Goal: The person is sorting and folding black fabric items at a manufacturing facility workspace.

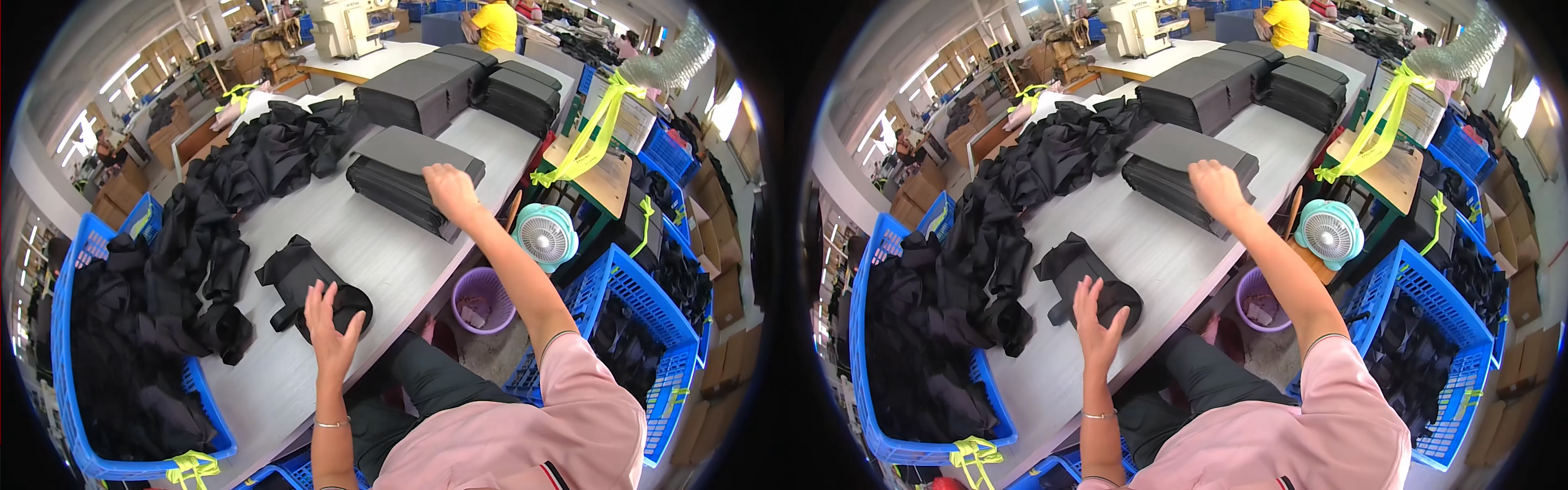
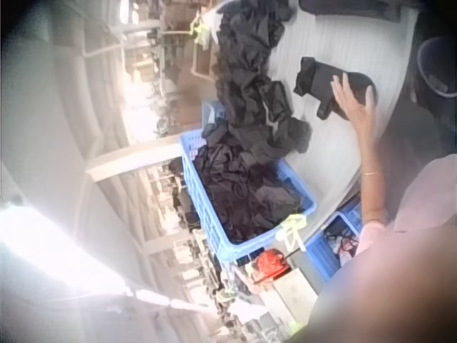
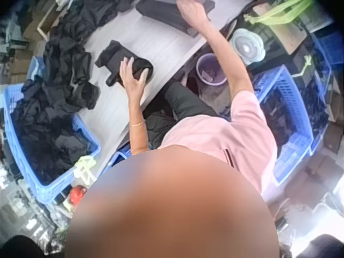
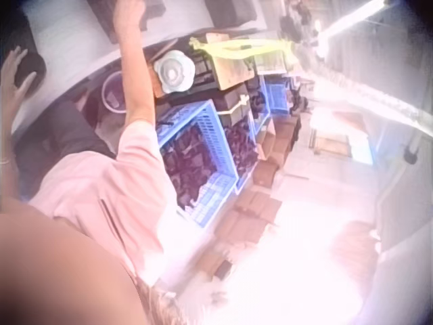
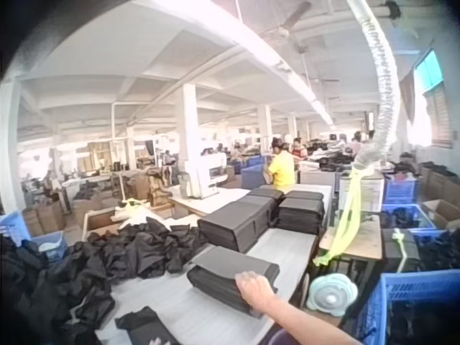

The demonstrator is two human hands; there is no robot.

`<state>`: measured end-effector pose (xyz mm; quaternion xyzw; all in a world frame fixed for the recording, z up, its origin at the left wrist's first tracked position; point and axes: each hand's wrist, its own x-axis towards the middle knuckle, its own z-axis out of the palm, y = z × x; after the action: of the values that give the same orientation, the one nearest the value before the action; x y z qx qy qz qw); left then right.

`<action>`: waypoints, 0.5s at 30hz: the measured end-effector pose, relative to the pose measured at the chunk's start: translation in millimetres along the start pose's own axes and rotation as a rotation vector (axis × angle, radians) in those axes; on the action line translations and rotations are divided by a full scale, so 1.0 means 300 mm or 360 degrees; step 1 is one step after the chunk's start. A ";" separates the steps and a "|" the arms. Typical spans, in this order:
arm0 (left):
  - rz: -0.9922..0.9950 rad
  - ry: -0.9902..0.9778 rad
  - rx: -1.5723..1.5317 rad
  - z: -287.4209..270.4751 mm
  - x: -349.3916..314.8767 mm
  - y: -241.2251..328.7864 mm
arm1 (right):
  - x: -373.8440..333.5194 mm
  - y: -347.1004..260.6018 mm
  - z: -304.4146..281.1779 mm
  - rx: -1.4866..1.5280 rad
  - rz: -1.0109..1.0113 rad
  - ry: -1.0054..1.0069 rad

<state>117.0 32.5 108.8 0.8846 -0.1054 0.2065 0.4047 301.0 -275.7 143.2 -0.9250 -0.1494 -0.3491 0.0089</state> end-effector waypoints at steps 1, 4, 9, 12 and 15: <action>-0.0051 -0.0016 -0.0126 0.000 -0.022 0.016 | -0.002 -0.038 -0.003 -0.0200 -0.0084 -0.0043; -0.0263 -0.0043 -0.0551 0.041 -0.091 0.033 | -0.029 -0.063 -0.003 -0.0481 -0.0182 -0.0160; -0.0646 -0.0289 -0.1475 0.091 -0.199 0.048 | -0.105 -0.116 -0.211 -0.0152 -0.0218 0.0094; -0.0868 -0.0332 -0.2048 0.141 -0.272 0.051 | -0.292 -0.330 -0.376 -0.0004 -0.0259 0.0034; -0.1047 -0.0500 -0.2383 0.251 -0.321 0.063 | -0.529 -0.456 -0.422 0.0271 -0.0223 -0.0209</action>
<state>45.3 -35.2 33.9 0.3858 -0.0063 -0.1729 0.9062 67.9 -203.3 124.0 -0.9291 -0.2431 -0.2736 0.0532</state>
